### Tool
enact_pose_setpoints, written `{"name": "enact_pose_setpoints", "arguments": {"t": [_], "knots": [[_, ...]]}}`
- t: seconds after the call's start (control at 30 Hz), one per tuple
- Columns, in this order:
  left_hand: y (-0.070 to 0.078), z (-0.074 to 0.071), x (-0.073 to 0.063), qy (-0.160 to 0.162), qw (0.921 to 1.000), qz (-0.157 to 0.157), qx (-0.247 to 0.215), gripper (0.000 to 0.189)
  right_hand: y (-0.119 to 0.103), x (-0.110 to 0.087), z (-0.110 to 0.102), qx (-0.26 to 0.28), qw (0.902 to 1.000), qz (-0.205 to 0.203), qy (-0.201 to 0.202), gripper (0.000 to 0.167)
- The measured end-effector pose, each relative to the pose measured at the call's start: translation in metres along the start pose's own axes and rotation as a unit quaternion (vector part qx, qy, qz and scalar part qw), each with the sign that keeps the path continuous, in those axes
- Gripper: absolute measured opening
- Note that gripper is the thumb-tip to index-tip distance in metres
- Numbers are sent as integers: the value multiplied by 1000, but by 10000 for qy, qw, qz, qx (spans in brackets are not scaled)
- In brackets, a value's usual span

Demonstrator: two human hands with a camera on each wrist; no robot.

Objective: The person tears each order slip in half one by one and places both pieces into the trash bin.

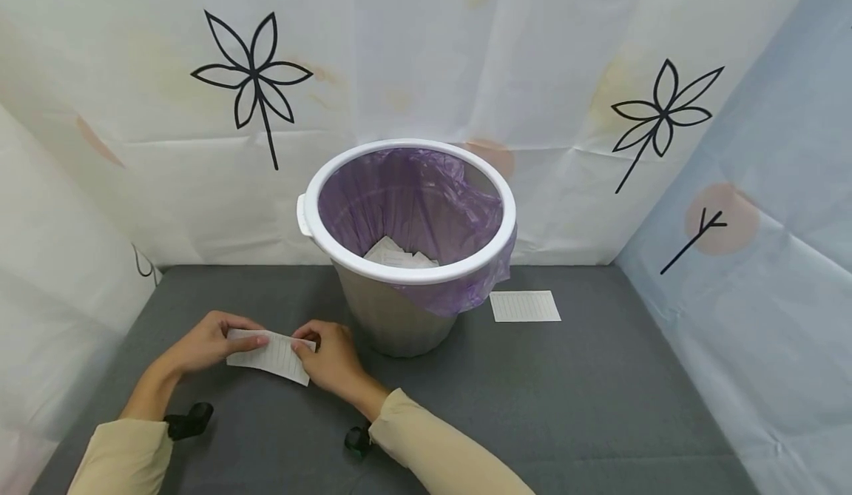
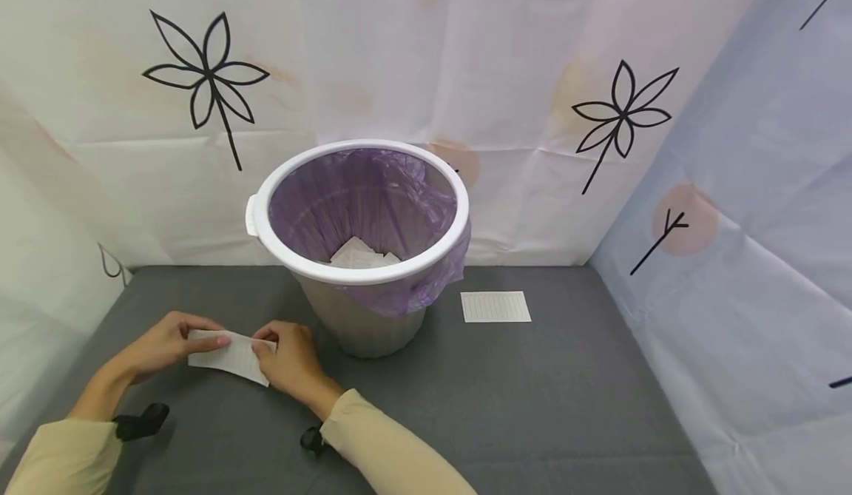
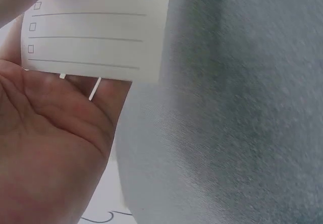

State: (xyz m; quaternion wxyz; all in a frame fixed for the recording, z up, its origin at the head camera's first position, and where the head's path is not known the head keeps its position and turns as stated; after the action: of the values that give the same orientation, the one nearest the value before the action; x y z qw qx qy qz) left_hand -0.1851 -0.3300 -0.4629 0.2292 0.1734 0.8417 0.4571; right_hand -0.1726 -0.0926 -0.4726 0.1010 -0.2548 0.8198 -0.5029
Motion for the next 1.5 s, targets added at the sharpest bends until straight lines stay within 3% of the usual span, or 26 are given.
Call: {"name": "enact_pose_setpoints", "arguments": {"t": [0.2, 0.37, 0.63, 0.87, 1.0, 1.3, 1.43, 1.5], "knots": [[14, 2, -4, -137, 9991, 120, -382, 28, -12, -15, -14, 9, 9973, -694, 219, 6], [28, 7, -3, -311, 9955, 650, -616, 22, -21, -28, -30, -1, 9919, -1187, 461, 6], [56, 16, -2, -240, 9863, 1500, -647, 16, -34, -50, -56, 283, 9838, -1658, 621, 9], [94, 25, -4, -331, 9725, 2214, -648, 22, -46, -69, -80, 119, 9650, -2411, 1027, 6], [116, 31, -4, -412, 9657, 2464, -712, 23, -52, -79, -95, 91, 9521, -2818, 1187, 5], [160, 48, -4, -471, 9484, 3040, -775, 25, -67, -102, -125, 282, 9434, -3072, 1215, 6], [180, 55, -5, -388, 9471, 3069, -855, 24, -74, -112, -137, 491, 9401, -3164, 1167, 12], [189, 59, -5, -292, 9506, 2968, -856, 24, -77, -116, -144, 631, 9390, -3181, 1143, 15]]}}
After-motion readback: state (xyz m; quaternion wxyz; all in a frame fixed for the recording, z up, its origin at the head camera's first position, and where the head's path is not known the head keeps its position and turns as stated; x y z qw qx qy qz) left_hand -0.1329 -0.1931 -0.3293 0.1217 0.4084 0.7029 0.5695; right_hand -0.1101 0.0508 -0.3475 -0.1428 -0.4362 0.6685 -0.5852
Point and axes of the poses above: each hand's wrist, its own x-axis towards the middle knuckle, its own z-axis out of the palm, y = z × x, the point moved 1 cm from there along x, towards the middle knuckle, and after that the axes turned 12 degrees about -y, right-handed, at the moved point
